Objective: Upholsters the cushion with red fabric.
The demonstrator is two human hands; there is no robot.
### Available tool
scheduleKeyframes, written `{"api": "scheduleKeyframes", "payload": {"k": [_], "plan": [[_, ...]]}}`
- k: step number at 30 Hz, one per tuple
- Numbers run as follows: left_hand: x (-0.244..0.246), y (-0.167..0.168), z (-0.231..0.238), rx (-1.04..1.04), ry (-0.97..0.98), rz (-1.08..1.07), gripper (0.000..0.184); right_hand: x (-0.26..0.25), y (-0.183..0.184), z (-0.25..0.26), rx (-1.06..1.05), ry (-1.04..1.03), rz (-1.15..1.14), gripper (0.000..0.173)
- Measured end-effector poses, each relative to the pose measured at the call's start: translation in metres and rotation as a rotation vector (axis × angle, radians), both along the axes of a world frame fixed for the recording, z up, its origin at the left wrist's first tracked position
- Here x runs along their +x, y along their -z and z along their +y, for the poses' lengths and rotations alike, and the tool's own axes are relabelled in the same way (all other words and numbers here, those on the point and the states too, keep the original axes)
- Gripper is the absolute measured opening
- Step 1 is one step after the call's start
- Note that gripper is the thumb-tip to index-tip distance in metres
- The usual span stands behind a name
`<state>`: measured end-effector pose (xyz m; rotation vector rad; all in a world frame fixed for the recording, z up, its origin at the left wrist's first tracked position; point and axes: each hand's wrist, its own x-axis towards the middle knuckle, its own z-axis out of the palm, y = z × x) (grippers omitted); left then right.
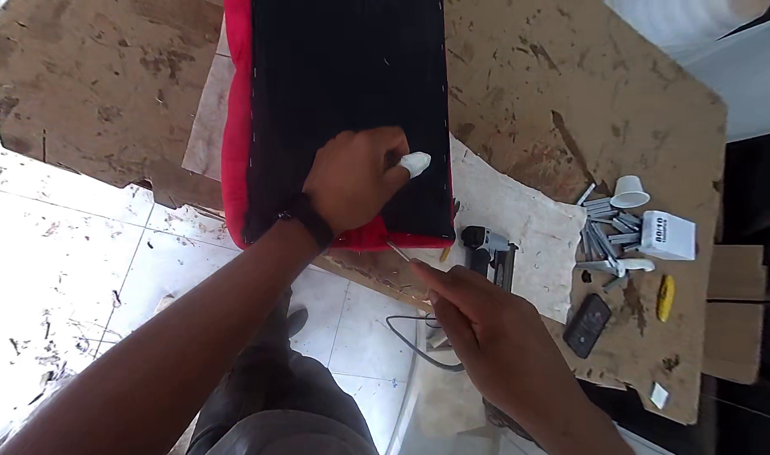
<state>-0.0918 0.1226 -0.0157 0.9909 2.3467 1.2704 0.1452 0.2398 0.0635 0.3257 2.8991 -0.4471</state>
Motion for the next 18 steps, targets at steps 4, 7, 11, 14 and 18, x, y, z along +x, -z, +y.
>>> {"api": "scheduleKeyframes", "payload": {"k": [4, 7, 11, 14, 18], "plan": [[0.000, -0.001, 0.000, -0.018, 0.005, -0.007, 0.014, -0.011, -0.011, -0.009, 0.069, -0.040, -0.022, 0.043], [0.001, -0.003, 0.002, -0.044, 0.008, -0.021, 0.014, -0.017, -0.018, -0.012, 0.093, -0.037, -0.059, 0.043], [0.000, -0.004, 0.004, -0.067, 0.012, -0.022, 0.014, -0.022, -0.021, -0.013, 0.100, -0.022, -0.077, 0.042], [0.001, -0.004, 0.004, -0.070, 0.002, -0.014, 0.014, -0.025, -0.024, -0.014, 0.102, -0.016, -0.106, 0.042], [0.001, -0.005, 0.004, -0.085, 0.016, -0.015, 0.015, -0.034, -0.032, -0.019, 0.163, -0.043, -0.159, 0.039]]}}
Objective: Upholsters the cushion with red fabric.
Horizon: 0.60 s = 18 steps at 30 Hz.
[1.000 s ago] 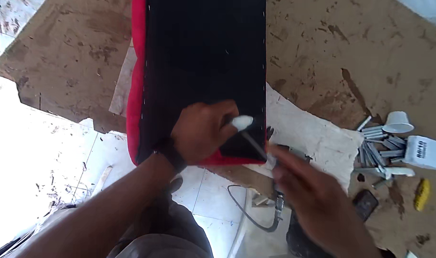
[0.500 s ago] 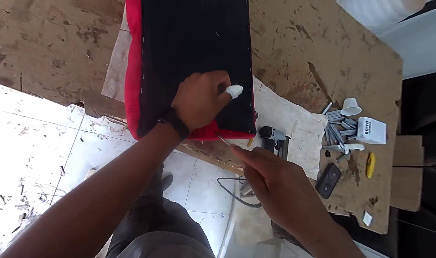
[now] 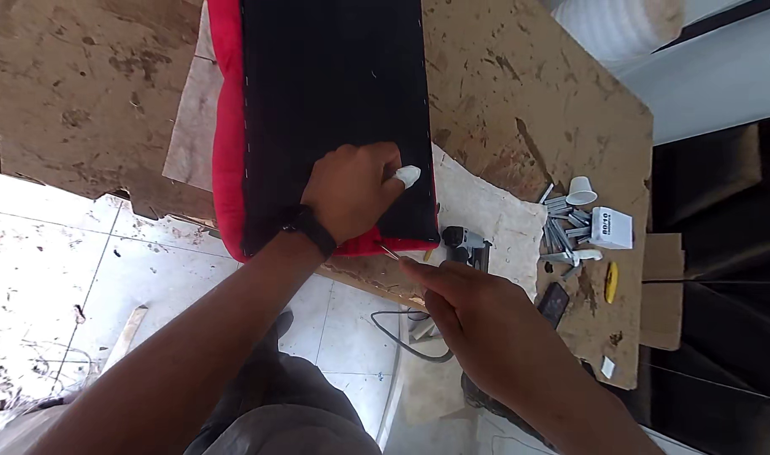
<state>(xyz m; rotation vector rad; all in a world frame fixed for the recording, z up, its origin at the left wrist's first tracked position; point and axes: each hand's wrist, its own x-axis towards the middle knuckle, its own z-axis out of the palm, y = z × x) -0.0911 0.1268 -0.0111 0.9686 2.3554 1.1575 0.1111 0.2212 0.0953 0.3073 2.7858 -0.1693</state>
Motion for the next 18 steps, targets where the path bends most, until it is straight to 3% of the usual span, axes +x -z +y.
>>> {"api": "scheduleKeyframes", "payload": {"k": [6, 10, 12, 15, 18], "plan": [[0.002, -0.005, 0.003, -0.044, 0.017, -0.002, 0.015, -0.035, -0.024, -0.004, 0.116, -0.118, -0.229, 0.035], [0.003, -0.004, 0.006, -0.074, 0.020, 0.014, 0.016, -0.069, -0.035, -0.014, 0.190, -0.192, -0.366, 0.022], [0.005, -0.003, 0.011, -0.095, 0.030, 0.015, 0.016, -0.063, -0.025, -0.018, 0.207, -0.144, -0.319, 0.015], [0.005, -0.005, 0.020, -0.126, 0.035, 0.015, 0.018, -0.028, -0.001, -0.023, 0.120, 0.100, -0.099, 0.031], [0.005, -0.004, 0.019, -0.118, 0.018, 0.016, 0.021, 0.024, 0.046, -0.035, -0.119, 0.409, 0.209, 0.040]]}}
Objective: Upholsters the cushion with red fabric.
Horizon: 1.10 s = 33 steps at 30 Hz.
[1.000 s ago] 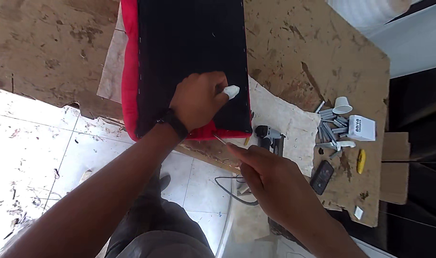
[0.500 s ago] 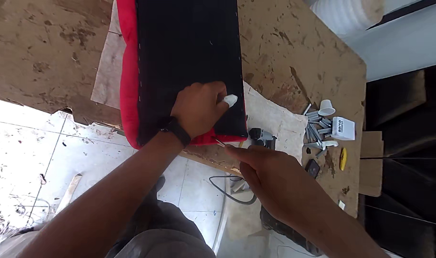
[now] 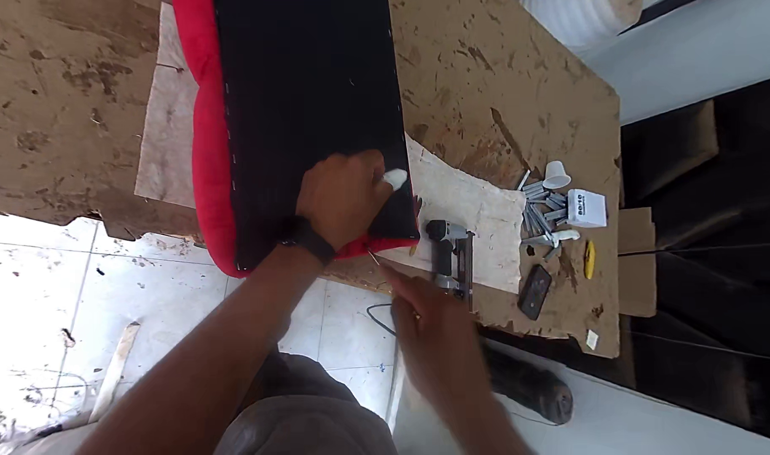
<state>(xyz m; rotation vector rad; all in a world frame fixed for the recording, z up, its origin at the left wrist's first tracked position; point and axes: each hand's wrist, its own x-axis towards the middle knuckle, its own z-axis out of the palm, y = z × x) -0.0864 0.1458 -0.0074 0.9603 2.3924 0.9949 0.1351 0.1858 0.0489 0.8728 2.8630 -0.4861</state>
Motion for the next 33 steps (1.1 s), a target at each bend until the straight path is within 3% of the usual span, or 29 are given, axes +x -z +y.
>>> {"api": "scheduleKeyframes", "payload": {"k": [4, 7, 12, 14, 17, 20, 22, 24, 25, 29, 33], "plan": [[-0.003, 0.004, -0.008, 0.065, -0.041, 0.021, 0.021, 0.035, 0.091, -0.024, -0.228, 0.154, 0.470, 0.044], [-0.004, 0.007, -0.011, 0.117, -0.078, 0.031, 0.023, 0.033, 0.130, -0.027, -0.337, 0.147, 0.656, 0.043], [-0.004, 0.008, -0.013, 0.178, -0.117, 0.020, 0.021, 0.053, 0.145, -0.010, -0.423, 0.057, 0.785, 0.036], [-0.005, 0.008, -0.016, 0.199, -0.132, 0.000, 0.020, 0.065, 0.135, 0.011, -0.397, 0.149, 0.772, 0.035], [-0.006, 0.011, -0.022, 0.220, -0.130, -0.040, 0.019, 0.034, 0.120, 0.078, -0.349, 0.292, 0.618, 0.043], [-0.007, 0.011, -0.026, 0.241, -0.122, -0.046, 0.017, -0.028, 0.099, 0.149, -0.423, 0.212, 0.490, 0.050], [-0.005, 0.010, -0.027, 0.244, -0.124, -0.043, 0.017, -0.050, 0.084, 0.177, -0.392, 0.196, 0.427, 0.043], [-0.002, 0.008, -0.024, 0.237, -0.137, -0.047, 0.017, -0.058, 0.078, 0.201, -0.198, 0.176, 0.288, 0.032], [-0.001, 0.007, -0.024, 0.231, -0.143, -0.047, 0.017, -0.064, 0.080, 0.211, -0.093, 0.172, 0.161, 0.029], [0.002, 0.006, -0.024, 0.225, -0.147, -0.060, 0.015, -0.094, 0.113, 0.217, 0.125, 0.069, -0.415, 0.055], [0.002, 0.011, -0.021, 0.220, -0.143, -0.054, 0.017, -0.105, 0.131, 0.199, 0.139, 0.093, -0.583, 0.053]]}}
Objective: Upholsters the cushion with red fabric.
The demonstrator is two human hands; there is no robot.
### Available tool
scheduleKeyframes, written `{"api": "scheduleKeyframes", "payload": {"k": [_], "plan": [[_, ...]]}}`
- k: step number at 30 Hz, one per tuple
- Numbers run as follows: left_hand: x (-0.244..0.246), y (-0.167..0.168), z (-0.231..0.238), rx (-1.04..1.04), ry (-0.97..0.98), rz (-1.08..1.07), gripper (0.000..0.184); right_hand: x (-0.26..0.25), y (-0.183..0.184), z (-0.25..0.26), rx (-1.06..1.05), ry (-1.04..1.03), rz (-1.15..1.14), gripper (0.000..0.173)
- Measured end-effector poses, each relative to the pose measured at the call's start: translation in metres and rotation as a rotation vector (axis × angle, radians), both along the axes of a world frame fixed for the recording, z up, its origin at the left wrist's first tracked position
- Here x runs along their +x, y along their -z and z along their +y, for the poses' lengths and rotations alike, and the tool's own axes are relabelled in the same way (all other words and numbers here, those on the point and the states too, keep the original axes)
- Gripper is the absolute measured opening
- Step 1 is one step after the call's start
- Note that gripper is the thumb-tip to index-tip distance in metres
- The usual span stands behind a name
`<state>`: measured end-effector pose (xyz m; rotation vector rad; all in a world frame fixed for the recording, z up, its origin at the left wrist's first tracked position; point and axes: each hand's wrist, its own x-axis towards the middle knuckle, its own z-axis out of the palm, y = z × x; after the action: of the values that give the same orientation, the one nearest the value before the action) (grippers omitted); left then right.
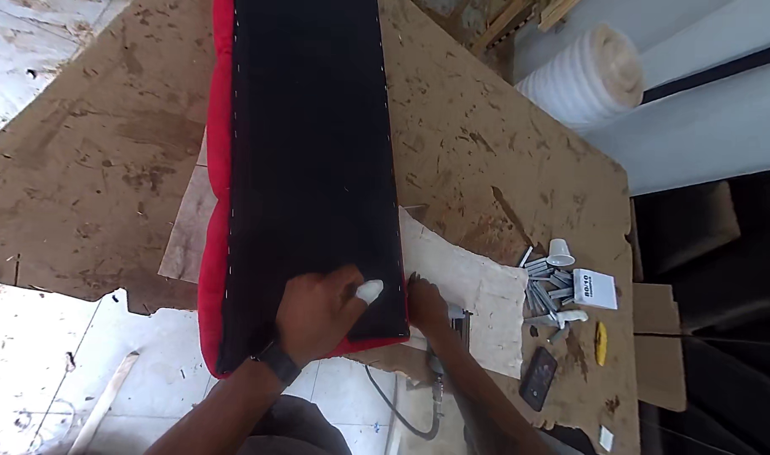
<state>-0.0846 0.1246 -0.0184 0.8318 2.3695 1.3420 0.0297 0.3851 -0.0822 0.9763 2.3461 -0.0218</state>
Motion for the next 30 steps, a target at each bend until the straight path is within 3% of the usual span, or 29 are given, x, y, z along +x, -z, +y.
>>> {"api": "scheduleKeyframes", "payload": {"k": [3, 7, 11, 14, 19, 24, 28, 30], "plan": [[0.000, 0.001, -0.001, 0.002, 0.005, 0.001, 0.018, 0.014, 0.000, 0.000, -0.070, 0.031, 0.135, 0.034], [0.000, 0.002, -0.002, 0.033, -0.011, 0.040, 0.019, 0.035, -0.016, 0.015, -0.142, 0.200, 0.580, 0.029], [-0.001, 0.002, -0.003, 0.005, 0.018, 0.065, 0.022, 0.081, -0.036, 0.022, -0.681, 0.518, 1.192, 0.040], [-0.005, 0.004, 0.001, 0.005, 0.020, 0.072, 0.023, 0.108, -0.059, 0.016, -0.980, 0.456, 1.431, 0.046], [-0.003, 0.002, 0.003, 0.035, -0.010, 0.092, 0.022, 0.118, -0.082, -0.005, -1.295, 0.373, 1.239, 0.040], [-0.003, 0.003, 0.004, 0.057, -0.026, 0.122, 0.020, 0.150, -0.087, -0.089, -1.778, 0.382, 0.840, 0.040], [-0.004, 0.003, 0.005, 0.057, -0.020, 0.145, 0.021, 0.148, -0.076, -0.133, -1.729, 0.671, 0.671, 0.037], [-0.004, 0.002, 0.005, 0.063, -0.023, 0.152, 0.021, 0.136, -0.075, -0.134, -1.678, 0.690, 0.610, 0.038]]}}
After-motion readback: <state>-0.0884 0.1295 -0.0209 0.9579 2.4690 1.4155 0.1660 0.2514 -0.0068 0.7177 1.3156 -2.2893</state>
